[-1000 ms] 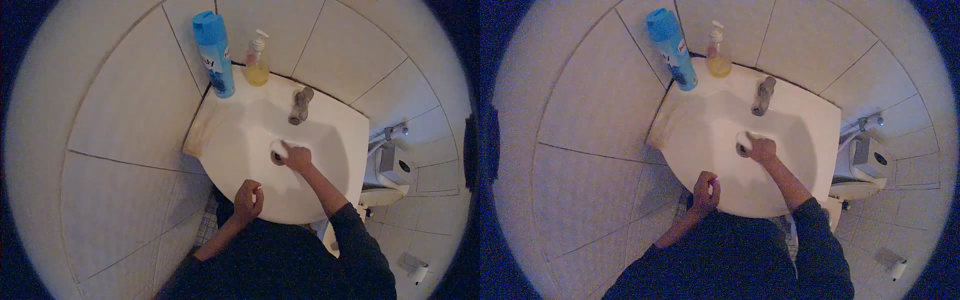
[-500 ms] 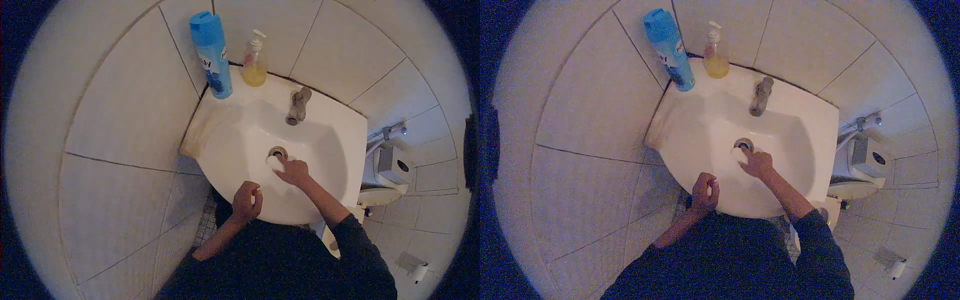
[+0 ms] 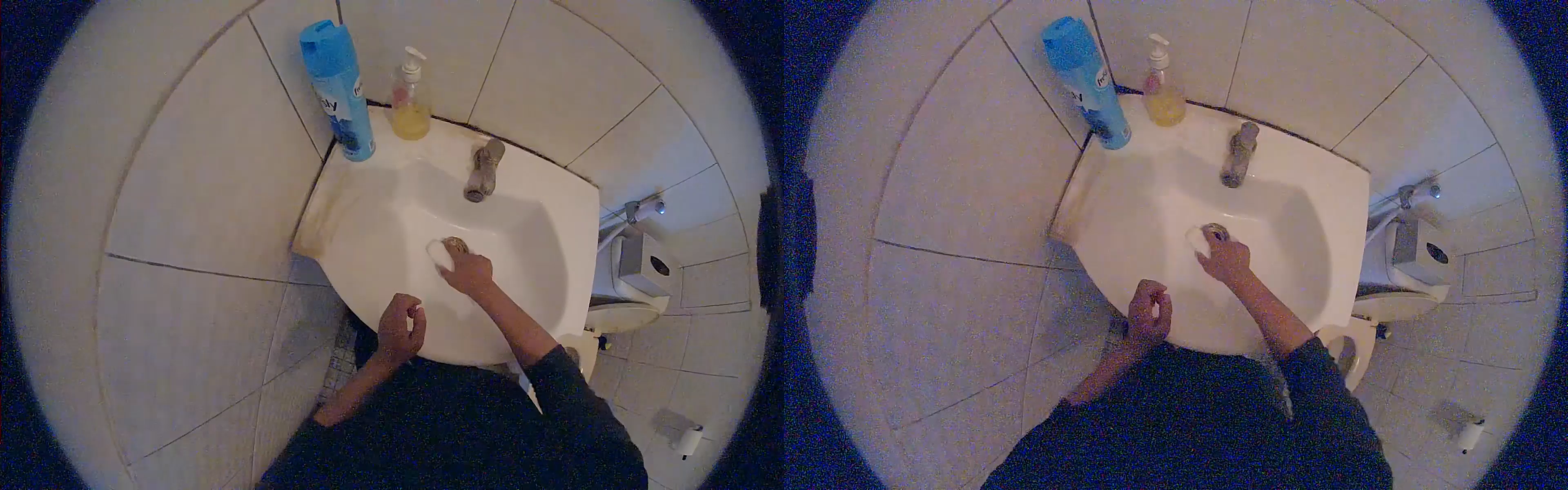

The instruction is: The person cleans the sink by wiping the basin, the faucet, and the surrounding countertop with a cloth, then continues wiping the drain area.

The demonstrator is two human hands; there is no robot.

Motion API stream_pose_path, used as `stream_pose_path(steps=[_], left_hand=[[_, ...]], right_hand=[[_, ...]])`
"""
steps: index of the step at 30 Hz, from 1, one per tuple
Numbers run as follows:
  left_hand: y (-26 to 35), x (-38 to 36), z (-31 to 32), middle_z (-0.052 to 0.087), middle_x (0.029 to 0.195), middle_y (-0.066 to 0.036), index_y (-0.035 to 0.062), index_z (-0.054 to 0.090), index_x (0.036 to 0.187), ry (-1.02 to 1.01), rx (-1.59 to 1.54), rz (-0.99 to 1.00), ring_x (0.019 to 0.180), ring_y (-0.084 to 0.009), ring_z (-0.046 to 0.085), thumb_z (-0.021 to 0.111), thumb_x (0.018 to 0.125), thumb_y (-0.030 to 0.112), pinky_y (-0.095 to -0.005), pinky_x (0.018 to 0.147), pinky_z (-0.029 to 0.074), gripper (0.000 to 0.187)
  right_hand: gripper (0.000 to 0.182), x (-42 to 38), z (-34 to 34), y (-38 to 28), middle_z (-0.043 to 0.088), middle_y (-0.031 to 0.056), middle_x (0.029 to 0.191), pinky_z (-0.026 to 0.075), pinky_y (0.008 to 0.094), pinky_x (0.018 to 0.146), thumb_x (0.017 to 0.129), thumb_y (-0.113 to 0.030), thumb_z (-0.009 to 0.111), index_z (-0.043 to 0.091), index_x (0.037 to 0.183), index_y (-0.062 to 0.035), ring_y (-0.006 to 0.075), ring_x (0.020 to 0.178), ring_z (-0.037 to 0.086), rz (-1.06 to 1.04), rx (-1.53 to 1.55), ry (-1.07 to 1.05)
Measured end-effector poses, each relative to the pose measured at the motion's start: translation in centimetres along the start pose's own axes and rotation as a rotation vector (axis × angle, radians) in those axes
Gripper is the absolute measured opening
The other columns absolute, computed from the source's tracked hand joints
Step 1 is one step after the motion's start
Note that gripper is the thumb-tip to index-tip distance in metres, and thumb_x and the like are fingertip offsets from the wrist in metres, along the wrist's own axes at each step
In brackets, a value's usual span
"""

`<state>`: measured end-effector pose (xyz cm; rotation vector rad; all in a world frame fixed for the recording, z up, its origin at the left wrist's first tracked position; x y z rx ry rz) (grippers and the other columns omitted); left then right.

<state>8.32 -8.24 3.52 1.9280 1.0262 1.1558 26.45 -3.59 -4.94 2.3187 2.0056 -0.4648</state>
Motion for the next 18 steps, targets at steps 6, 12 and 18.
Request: stream_pose_path(steps=[6,12,18], left_hand=[[0.0,-0.2,0.1,0.047,0.071,-0.013,0.0005,0.047,0.087,0.027,-0.008,-0.006,0.059,-0.0232,0.048,0.052,0.075,0.001,-0.0331,0.055,0.041,0.014],[-0.3,-0.2,0.1,0.048,0.072,-0.013,0.0002,0.047,0.088,0.033,-0.001,-0.015,0.059,-0.0229,0.048,0.052,0.074,0.001,-0.0329,0.055,0.041,0.015],[-0.2,0.0,0.1,0.047,0.071,-0.012,0.0008,0.047,0.087,0.022,0.002,-0.01,0.058,-0.0225,0.048,0.052,0.074,0.001,-0.0328,0.054,0.041,0.014]], right_hand=[[0.062,-1.3,0.0,0.3,0.063,0.0146,0.08,0.048,0.043,0.07,0.077,-0.052,0.047,0.035,0.128,-0.0189,0.0301,0.074,0.062,0.042,-0.034,-0.125],[0.064,-1.8,2.5,1.0,0.062,0.0169,0.083,0.049,0.0443,0.069,0.075,-0.055,0.046,0.035,0.127,-0.0199,0.0326,0.074,0.062,0.021,0.001,-0.171],[0.064,1.4,0.8,1.0,0.061,0.0173,0.089,0.049,0.0443,0.067,0.076,-0.053,0.048,0.033,0.129,-0.0205,0.0326,0.076,0.062,0.092,0.083,-0.038]])
Point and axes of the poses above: each hand's wrist, its own x-axis towards the middle knuckle, its own z-axis out of the palm, y = z × x, the point moved 7 cm from there along x, towards the middle knuckle
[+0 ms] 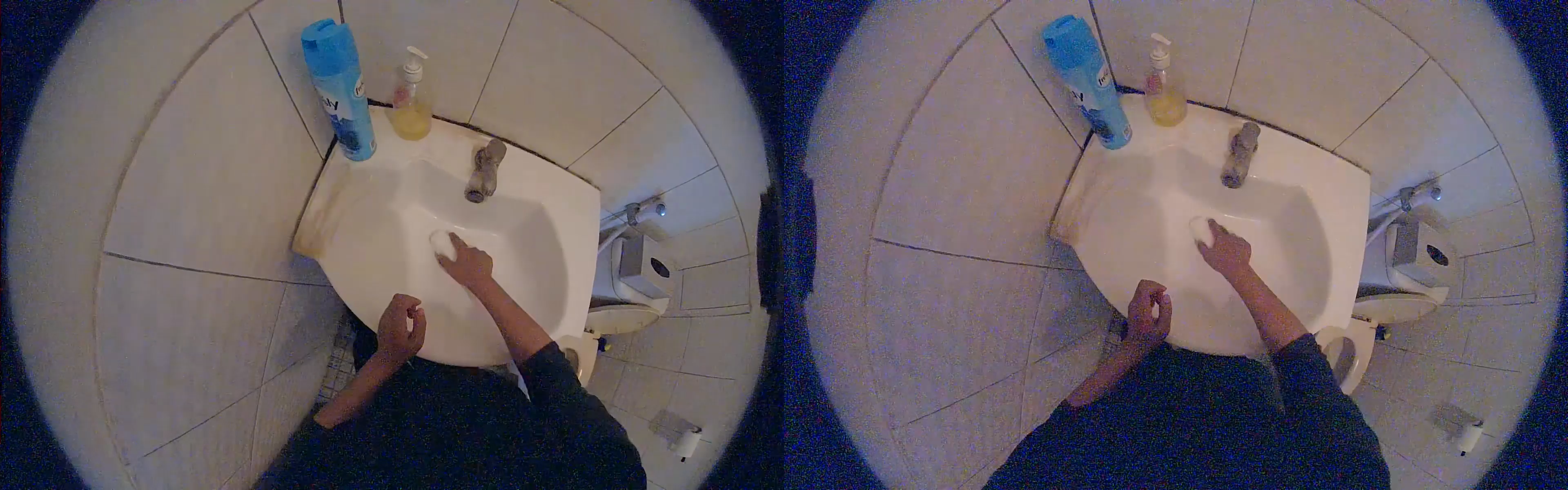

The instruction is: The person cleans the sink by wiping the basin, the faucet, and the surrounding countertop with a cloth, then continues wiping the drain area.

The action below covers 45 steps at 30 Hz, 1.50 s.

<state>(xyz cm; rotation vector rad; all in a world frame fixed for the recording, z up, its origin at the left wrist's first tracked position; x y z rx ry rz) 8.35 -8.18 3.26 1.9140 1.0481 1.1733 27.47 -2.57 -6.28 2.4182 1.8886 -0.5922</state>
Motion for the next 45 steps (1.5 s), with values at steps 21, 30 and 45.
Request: stream_pose_path(steps=[21,30,45], left_hand=[[-0.2,-0.1,0.3,0.048,0.071,-0.012,0.0023,0.047,0.087,-0.016,-0.027,0.002,0.058,-0.0221,0.048,0.053,0.075,0.001,-0.0324,0.053,0.041,0.014],[0.0,-0.2,0.1,0.05,0.072,-0.012,0.0015,0.047,0.088,-0.019,-0.016,0.003,0.058,-0.0232,0.049,0.053,0.075,0.002,-0.0333,0.053,0.042,0.014],[0.1,0.2,0.4,0.051,0.072,-0.012,0.0023,0.048,0.086,-0.046,-0.006,0.041,0.058,-0.0238,0.051,0.054,0.076,0.003,-0.0329,0.053,0.043,0.012]], right_hand=[[0.063,0.4,-1.6,4.3,0.062,0.011,0.072,0.049,0.0399,0.058,0.079,-0.048,0.049,0.029,0.133,-0.0227,0.025,0.061,0.061,-0.061,-0.367,0.095],[0.064,-4.7,-0.4,4.8,0.062,0.013,0.073,0.047,0.0433,0.056,0.079,-0.05,0.045,0.028,0.133,-0.0208,0.0277,0.065,0.061,-0.02,-0.287,-0.144],[0.066,-5.0,0.4,2.7,0.063,0.0134,0.077,0.048,0.0442,0.061,0.077,-0.052,0.047,0.032,0.131,-0.0161,0.0284,0.069,0.062,-0.089,-0.193,-0.12]])
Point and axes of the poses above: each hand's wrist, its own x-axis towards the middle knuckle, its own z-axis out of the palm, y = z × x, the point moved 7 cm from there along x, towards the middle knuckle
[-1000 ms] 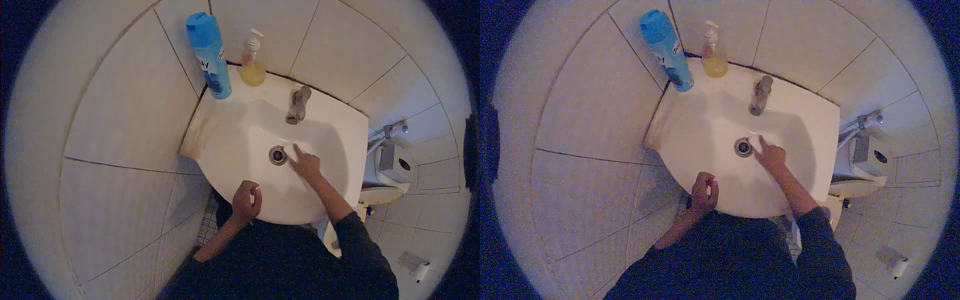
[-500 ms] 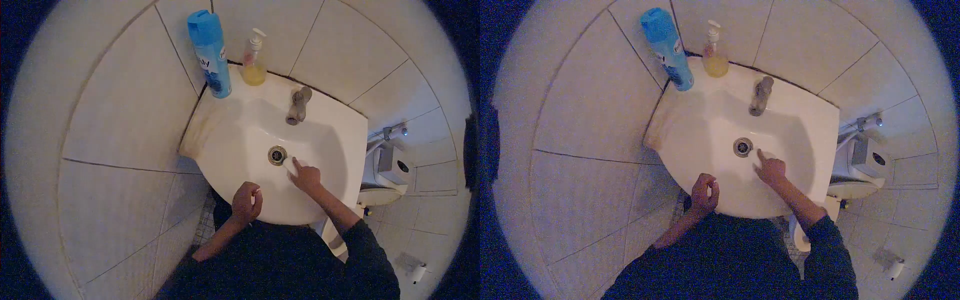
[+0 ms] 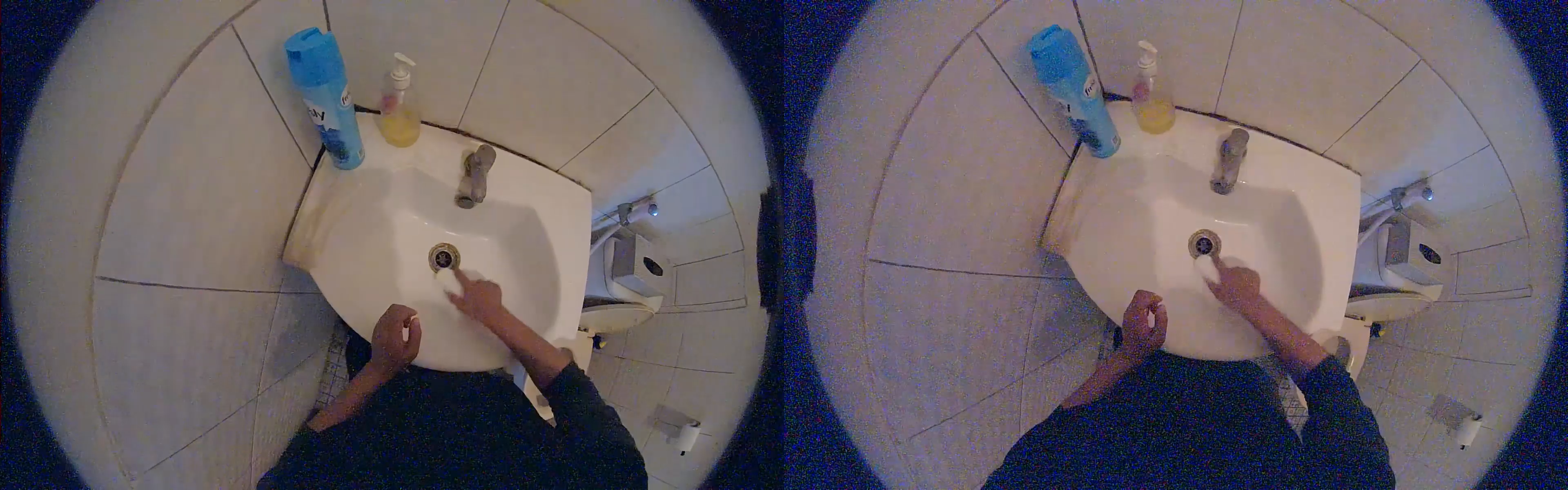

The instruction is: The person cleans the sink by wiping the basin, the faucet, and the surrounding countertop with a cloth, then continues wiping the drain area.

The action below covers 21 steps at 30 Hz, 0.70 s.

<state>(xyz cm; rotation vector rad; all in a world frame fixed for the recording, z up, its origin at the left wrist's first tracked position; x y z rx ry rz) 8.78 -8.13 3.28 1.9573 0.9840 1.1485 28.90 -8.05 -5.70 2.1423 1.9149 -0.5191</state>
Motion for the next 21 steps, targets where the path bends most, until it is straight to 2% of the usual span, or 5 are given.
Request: stream_pose_path(steps=[3,8,11,14,21], left_hand=[[0.1,-0.3,-0.2,0.051,0.072,-0.012,0.002,0.047,0.086,-0.001,0.002,-0.016,0.058,-0.0239,0.051,0.053,0.076,0.002,-0.0331,0.054,0.043,0.012],[-0.2,-0.2,-0.2,0.051,0.073,-0.013,0.0016,0.047,0.086,0.021,0.009,0.0,0.059,-0.0244,0.05,0.053,0.075,0.002,-0.0338,0.054,0.043,0.013],[0.3,-0.4,-0.3,0.051,0.073,-0.013,0.0014,0.047,0.086,0.026,-0.008,0.01,0.059,-0.0246,0.05,0.053,0.075,0.002,-0.0343,0.055,0.043,0.013],[0.0,-0.1,0.0,0.051,0.074,-0.013,0.0014,0.047,0.087,-0.007,-0.016,-0.007,0.058,-0.0244,0.05,0.053,0.074,0.002,-0.0343,0.055,0.043,0.014],[-0.1,-0.5,0.0,0.051,0.073,-0.013,0.0021,0.047,0.087,0.004,-0.004,-0.002,0.058,-0.0243,0.049,0.053,0.073,0.002,-0.0344,0.053,0.042,0.015]], right_hand=[[0.065,1.5,-2.0,1.9,0.063,0.0149,0.078,0.048,0.0446,0.063,0.078,-0.052,0.046,0.03,0.131,-0.0185,0.0289,0.07,0.062,0.163,0.026,-0.021],[0.063,-0.1,-0.1,-0.4,0.063,0.0121,0.077,0.048,0.0439,0.061,0.078,-0.051,0.047,0.035,0.128,-0.0156,0.0292,0.068,0.062,0.032,-0.008,-0.035],[0.061,0.1,-0.9,1.2,0.063,0.0162,0.081,0.048,0.0445,0.067,0.079,-0.053,0.043,0.034,0.129,-0.0194,0.031,0.073,0.062,0.037,-0.017,0.024],[0.06,1.4,-0.8,-0.9,0.063,0.016,0.077,0.048,0.0432,0.065,0.08,-0.052,0.043,0.032,0.13,-0.0205,0.03,0.07,0.062,0.002,-0.03,-0.089],[0.063,3.8,-2.0,-1.7,0.062,0.0149,0.072,0.048,0.0422,0.061,0.079,-0.051,0.045,0.028,0.132,-0.0203,0.0296,0.065,0.062,0.063,0.062,0.071]])
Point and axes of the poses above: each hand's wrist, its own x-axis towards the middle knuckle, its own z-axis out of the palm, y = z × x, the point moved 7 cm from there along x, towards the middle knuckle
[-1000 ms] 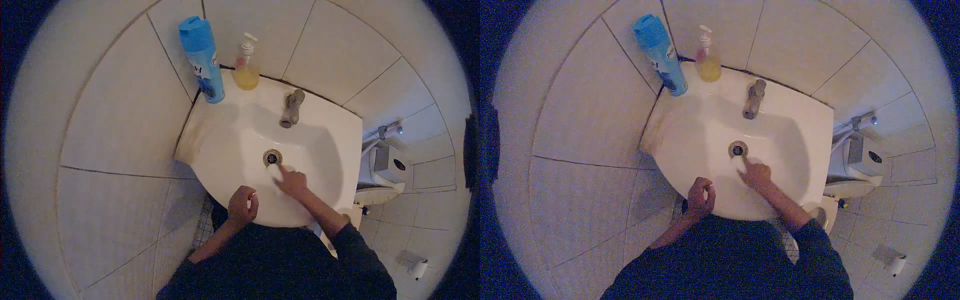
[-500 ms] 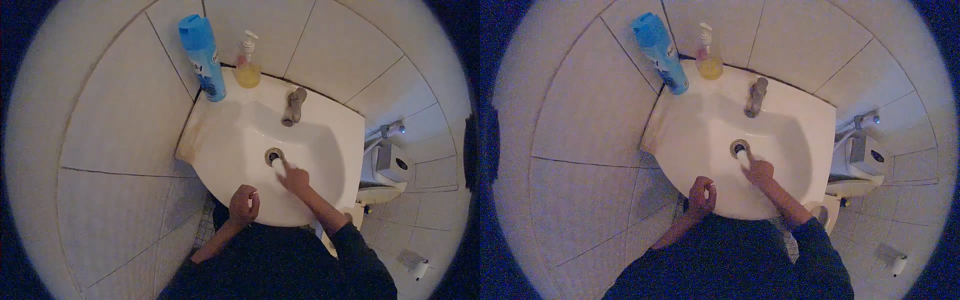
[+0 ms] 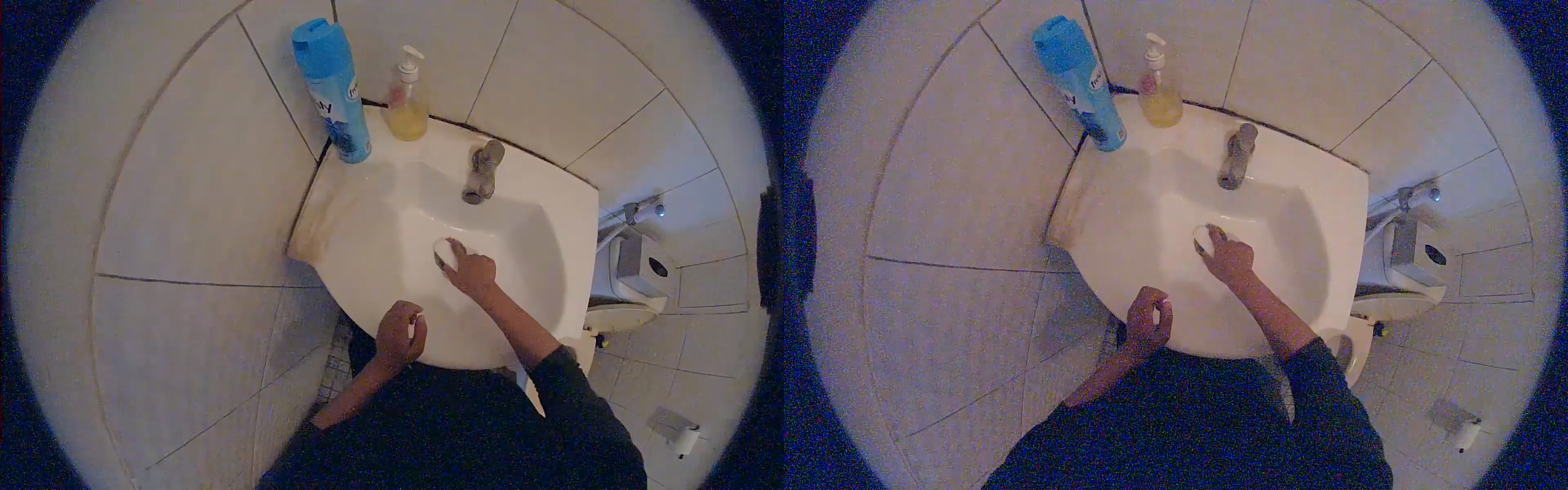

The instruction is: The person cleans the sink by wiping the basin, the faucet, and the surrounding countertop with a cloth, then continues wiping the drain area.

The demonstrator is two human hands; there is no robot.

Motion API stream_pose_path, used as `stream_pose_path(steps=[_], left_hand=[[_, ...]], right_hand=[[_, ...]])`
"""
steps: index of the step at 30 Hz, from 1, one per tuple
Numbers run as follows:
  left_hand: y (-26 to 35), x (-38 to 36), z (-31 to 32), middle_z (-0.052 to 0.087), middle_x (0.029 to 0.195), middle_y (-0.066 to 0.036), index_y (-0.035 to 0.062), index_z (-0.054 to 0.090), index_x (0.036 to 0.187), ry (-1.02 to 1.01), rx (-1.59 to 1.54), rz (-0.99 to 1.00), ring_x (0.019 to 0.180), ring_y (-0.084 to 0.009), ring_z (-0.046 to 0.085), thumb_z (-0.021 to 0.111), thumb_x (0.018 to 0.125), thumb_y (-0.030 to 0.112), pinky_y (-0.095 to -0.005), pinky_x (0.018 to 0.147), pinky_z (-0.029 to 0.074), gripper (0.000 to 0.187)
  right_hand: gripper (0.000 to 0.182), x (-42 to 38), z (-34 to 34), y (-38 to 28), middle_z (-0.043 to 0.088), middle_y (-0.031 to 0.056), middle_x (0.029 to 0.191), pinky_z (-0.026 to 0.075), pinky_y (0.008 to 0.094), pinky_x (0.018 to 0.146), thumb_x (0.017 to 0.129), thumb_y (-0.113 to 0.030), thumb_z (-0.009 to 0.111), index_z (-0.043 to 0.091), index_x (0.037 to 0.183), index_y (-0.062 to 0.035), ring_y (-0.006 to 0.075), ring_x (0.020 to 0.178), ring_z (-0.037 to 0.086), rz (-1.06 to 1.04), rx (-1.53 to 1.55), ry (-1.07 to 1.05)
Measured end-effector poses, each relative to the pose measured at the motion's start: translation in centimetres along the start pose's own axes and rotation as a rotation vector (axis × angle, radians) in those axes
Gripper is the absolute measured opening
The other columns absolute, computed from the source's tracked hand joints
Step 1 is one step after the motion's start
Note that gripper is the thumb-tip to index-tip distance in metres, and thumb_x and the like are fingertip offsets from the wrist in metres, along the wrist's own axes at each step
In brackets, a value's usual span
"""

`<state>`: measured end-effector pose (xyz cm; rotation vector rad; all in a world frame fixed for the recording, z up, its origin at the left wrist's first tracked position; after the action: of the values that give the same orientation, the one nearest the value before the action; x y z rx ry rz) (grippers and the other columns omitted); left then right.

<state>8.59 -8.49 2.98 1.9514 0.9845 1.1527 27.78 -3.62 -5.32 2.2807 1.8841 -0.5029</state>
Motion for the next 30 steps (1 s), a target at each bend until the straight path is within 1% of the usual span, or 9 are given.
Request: stream_pose_path(steps=[3,7,10,15,18,21,25,27,30], left_hand=[[0.1,0.1,-0.1,0.051,0.073,-0.013,0.0023,0.047,0.087,0.004,-0.003,-0.004,0.058,-0.0242,0.049,0.053,0.074,0.003,-0.0344,0.053,0.041,0.014],[0.5,0.2,-0.1,0.051,0.073,-0.013,0.0024,0.047,0.087,-0.009,0.02,0.009,0.058,-0.0241,0.05,0.054,0.074,0.003,-0.0342,0.053,0.042,0.014],[0.4,0.2,0.0,0.051,0.073,-0.013,0.0021,0.047,0.086,-0.025,0.018,-0.038,0.058,-0.0241,0.05,0.054,0.074,0.003,-0.0342,0.053,0.042,0.013],[0.4,0.2,-0.3,0.052,0.073,-0.013,0.0016,0.048,0.086,0.016,-0.015,-0.022,0.058,-0.024,0.05,0.053,0.074,0.003,-0.034,0.054,0.043,0.012],[0.1,0.0,0.0,0.052,0.073,-0.013,0.0014,0.048,0.085,0.027,-0.024,-0.013,0.058,-0.0243,0.05,0.053,0.075,0.004,-0.0339,0.054,0.043,0.012],[0.3,0.0,-0.2,0.052,0.073,-0.014,0.0014,0.048,0.085,0.007,-0.003,-0.025,0.059,-0.0245,0.05,0.053,0.075,0.004,-0.0339,0.054,0.043,0.012],[0.2,0.1,0.0,0.052,0.074,-0.013,0.0017,0.048,0.085,0.006,0.006,-0.027,0.06,-0.0248,0.051,0.053,0.075,0.004,-0.0343,0.055,0.043,0.012],[0.3,0.1,0.0,0.052,0.075,-0.013,0.0019,0.048,0.086,-0.005,0.001,-0.035,0.06,-0.0248,0.051,0.054,0.075,0.004,-0.0345,0.056,0.043,0.012],[0.2,0.0,0.0,0.052,0.076,-0.013,0.0022,0.047,0.087,-0.012,0.011,-0.034,0.06,-0.0248,0.051,0.054,0.075,0.003,-0.0348,0.056,0.043,0.014]], right_hand=[[0.064,-2.1,0.9,0.4,0.062,0.0132,0.069,0.048,0.0423,0.059,0.078,-0.049,0.048,0.028,0.132,-0.0199,0.0288,0.062,0.062,-0.04,-0.127,-0.131],[0.062,-1.4,0.6,0.1,0.062,0.0126,0.068,0.048,0.0426,0.057,0.078,-0.049,0.048,0.032,0.13,-0.0184,0.0286,0.06,0.061,-0.085,-0.114,-0.059],[0.063,-1.2,0.6,-0.2,0.062,0.011,0.072,0.048,0.0407,0.055,0.078,-0.047,0.049,0.028,0.132,-0.019,0.0266,0.062,0.061,0.017,-0.123,-0.063],[0.065,-2.8,0.8,0.7,0.062,0.0127,0.073,0.048,0.0423,0.057,0.078,-0.047,0.049,0.027,0.131,-0.0176,0.0284,0.066,0.062,-0.076,-0.148,-0.183],[0.068,-0.3,1.1,0.0,0.063,0.013,0.074,0.048,0.0439,0.058,0.077,-0.049,0.049,0.025,0.132,-0.0177,0.0289,0.067,0.062,-0.024,-0.051,-0.044],[0.063,-1.2,1.5,0.4,0.063,0.0146,0.074,0.048,0.0448,0.061,0.078,-0.052,0.045,0.033,0.129,-0.017,0.0292,0.067,0.062,-0.009,-0.031,-0.066],[0.064,-2.3,1.4,0.8,0.063,0.015,0.075,0.049,0.045,0.061,0.079,-0.051,0.045,0.031,0.13,-0.017,0.031,0.068,0.062,-0.086,-0.056,-0.161],[0.065,-0.9,0.8,0.0,0.063,0.0149,0.077,0.049,0.0453,0.063,0.078,-0.052,0.045,0.031,0.13,-0.0166,0.0315,0.069,0.062,-0.049,-0.041,-0.058],[0.066,-1.1,0.2,-0.2,0.063,0.0157,0.078,0.049,0.0445,0.063,0.078,-0.054,0.045,0.031,0.131,-0.0162,0.0314,0.069,0.062,0.059,0.015,-0.085]])
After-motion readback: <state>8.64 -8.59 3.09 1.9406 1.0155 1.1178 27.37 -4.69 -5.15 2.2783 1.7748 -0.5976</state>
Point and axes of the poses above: each hand's wrist, its own x-axis towards the middle knuckle, its own z-axis out of the palm, y = z × x, the point moved 7 cm from there along x, towards the middle knuckle
